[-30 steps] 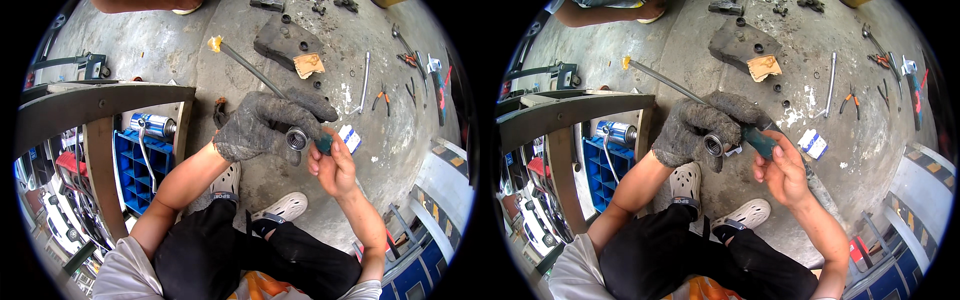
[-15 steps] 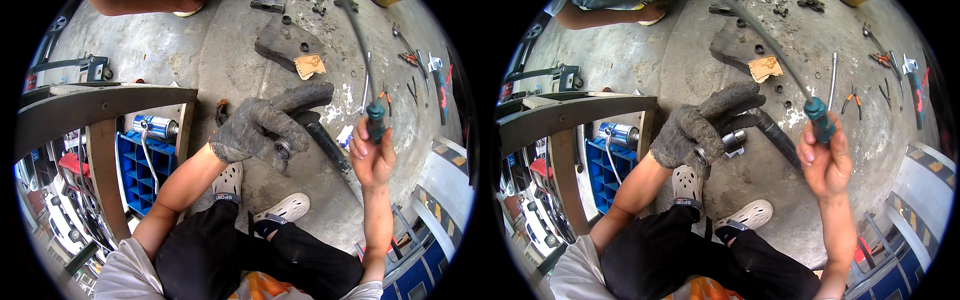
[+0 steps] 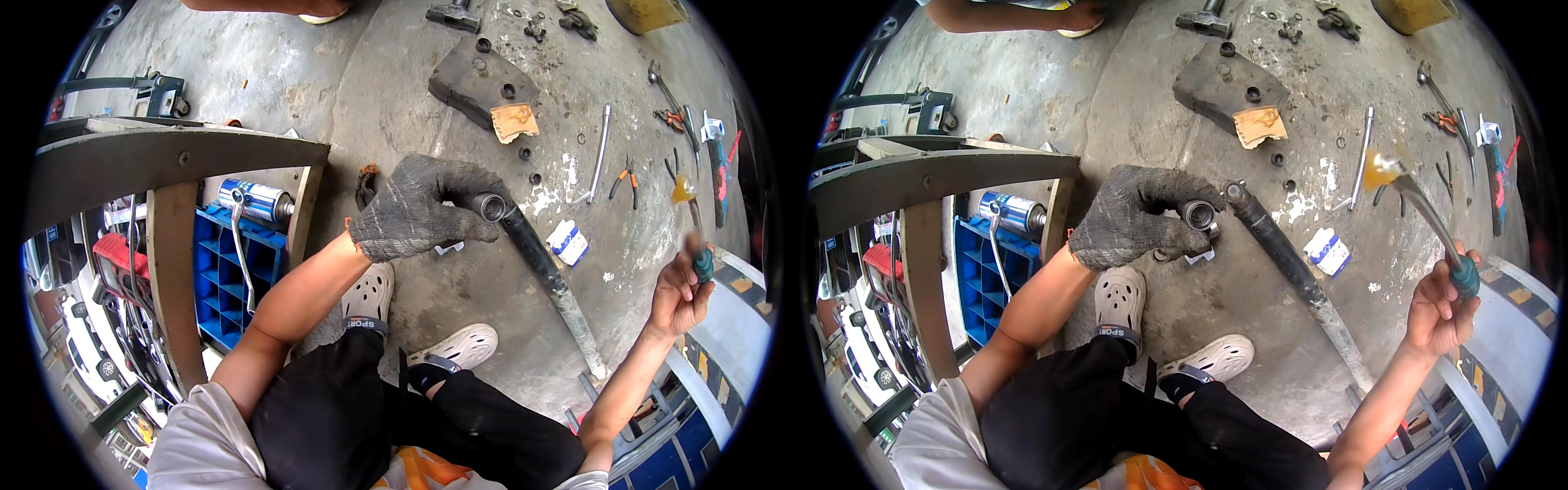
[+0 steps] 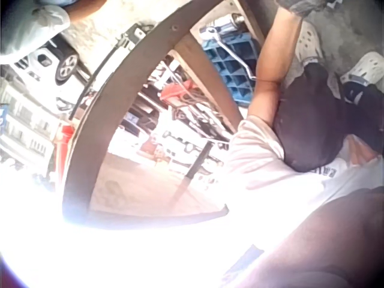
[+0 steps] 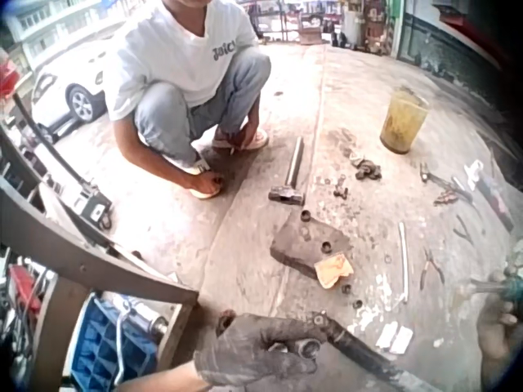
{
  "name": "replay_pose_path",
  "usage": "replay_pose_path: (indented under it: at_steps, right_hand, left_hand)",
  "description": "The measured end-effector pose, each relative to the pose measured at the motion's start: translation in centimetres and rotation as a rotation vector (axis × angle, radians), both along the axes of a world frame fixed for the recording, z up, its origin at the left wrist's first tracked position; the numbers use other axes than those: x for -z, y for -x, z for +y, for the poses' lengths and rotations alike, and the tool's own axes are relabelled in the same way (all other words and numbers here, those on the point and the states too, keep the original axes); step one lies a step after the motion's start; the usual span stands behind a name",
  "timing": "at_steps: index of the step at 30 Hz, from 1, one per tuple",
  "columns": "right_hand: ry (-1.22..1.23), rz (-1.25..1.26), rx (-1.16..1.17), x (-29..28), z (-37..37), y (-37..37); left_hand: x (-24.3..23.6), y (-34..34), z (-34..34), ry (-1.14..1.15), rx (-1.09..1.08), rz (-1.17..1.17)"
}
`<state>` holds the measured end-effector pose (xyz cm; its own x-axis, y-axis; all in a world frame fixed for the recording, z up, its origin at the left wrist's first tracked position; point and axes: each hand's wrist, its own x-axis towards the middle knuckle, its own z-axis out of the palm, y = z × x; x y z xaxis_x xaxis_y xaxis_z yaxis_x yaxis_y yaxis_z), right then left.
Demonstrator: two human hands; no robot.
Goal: The person sits on the floor of a workshop and assembles a mechanical component, likely a shock absorber. They use a screwdriver to apply grease to the part and insert small metal rings and seals into the assembly by hand.
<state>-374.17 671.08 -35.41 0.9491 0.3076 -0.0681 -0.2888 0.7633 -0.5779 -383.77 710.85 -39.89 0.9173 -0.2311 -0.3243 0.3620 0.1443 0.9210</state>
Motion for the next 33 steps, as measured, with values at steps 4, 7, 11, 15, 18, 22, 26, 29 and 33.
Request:
replay_pose_path:
  at_steps: [4,7,11,15,18,22,26,29,33]
  right_hand:
    - [0.001,-0.033,-0.062,-0.5,0.9,-0.1]
    - [0.060,-0.060,-0.125,-0.7,1.2,-0.3]
    - [0.235,-0.077,-0.125,-1.2,2.1,0.1]
    - [0.346,-0.136,-0.118,-1.0,2.0,0.1]
    - [0.417,-0.176,-0.084,-1.0,2.0,0.2]
    - [0.435,-0.172,-0.081,-0.7,1.9,0.0]
    - [0.431,-0.151,-0.084,-0.6,2.2,0.1]
    - [0.439,-0.145,-0.102,-0.3,2.3,0.0]
    - [0.456,-0.153,-0.100,-0.1,2.4,-0.1]
  left_hand:
    - [-0.1,0.1,-0.4,-0.084,-0.037,-0.094]
    - [0.0,0.2,-0.5,-0.141,-0.017,-0.125]
    - [0.0,0.3,-0.6,-0.201,-0.002,-0.216]
    - [-0.7,0.2,-0.7,-0.247,0.032,-0.224]
    - [-0.5,0.2,-0.8,-0.213,0.039,-0.242]
    - [-0.4,0.3,-0.9,-0.169,0.027,-0.271]
    - [-0.6,0.2,-0.9,-0.198,0.055,-0.310]
    - [-0.7,0.1,-0.8,-0.223,0.072,-0.345]
    - [-0.8,0.3,-1.0,-0.200,0.056,-0.323]
